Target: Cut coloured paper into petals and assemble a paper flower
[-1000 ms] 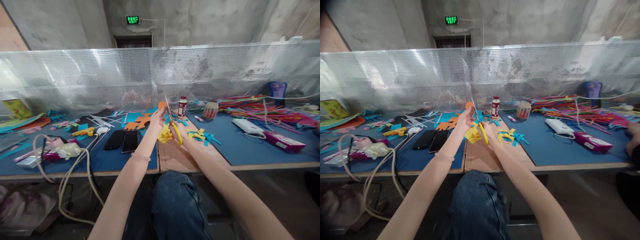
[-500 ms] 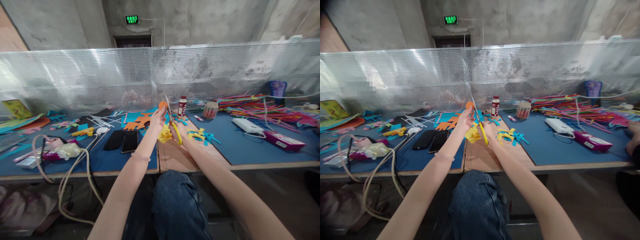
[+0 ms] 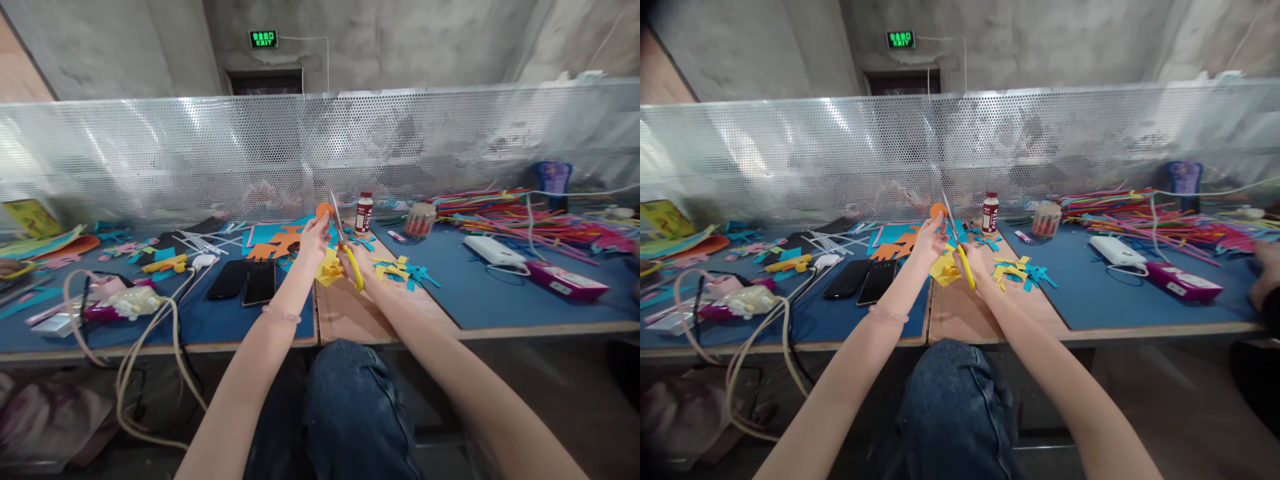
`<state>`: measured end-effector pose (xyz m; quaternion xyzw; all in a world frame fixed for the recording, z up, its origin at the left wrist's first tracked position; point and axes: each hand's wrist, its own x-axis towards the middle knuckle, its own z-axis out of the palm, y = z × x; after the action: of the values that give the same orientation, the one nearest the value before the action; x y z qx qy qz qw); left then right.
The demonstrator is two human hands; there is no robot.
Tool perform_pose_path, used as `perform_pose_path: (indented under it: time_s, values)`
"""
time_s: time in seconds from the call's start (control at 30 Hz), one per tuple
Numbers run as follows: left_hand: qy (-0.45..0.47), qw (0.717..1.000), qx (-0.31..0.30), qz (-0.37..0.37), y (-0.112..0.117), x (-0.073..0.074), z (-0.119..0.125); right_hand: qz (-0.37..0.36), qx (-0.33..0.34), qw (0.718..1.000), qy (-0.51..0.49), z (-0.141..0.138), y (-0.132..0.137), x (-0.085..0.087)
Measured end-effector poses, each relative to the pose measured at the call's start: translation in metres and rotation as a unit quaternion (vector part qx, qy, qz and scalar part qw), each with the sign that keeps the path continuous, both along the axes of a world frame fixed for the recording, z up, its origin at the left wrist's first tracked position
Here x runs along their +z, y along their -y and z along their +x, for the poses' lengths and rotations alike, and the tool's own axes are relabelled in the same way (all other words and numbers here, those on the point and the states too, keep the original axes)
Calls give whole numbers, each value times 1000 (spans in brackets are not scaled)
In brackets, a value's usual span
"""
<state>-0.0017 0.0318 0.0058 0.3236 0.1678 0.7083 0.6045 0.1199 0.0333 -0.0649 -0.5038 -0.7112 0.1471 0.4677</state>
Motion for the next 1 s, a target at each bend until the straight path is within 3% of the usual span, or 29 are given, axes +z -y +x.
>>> perform_pose_path:
  time_s: [1.0]
  values:
    - [-22, 1000, -14, 7, 5, 0, 0, 27, -20, 999, 0, 1, -1, -1]
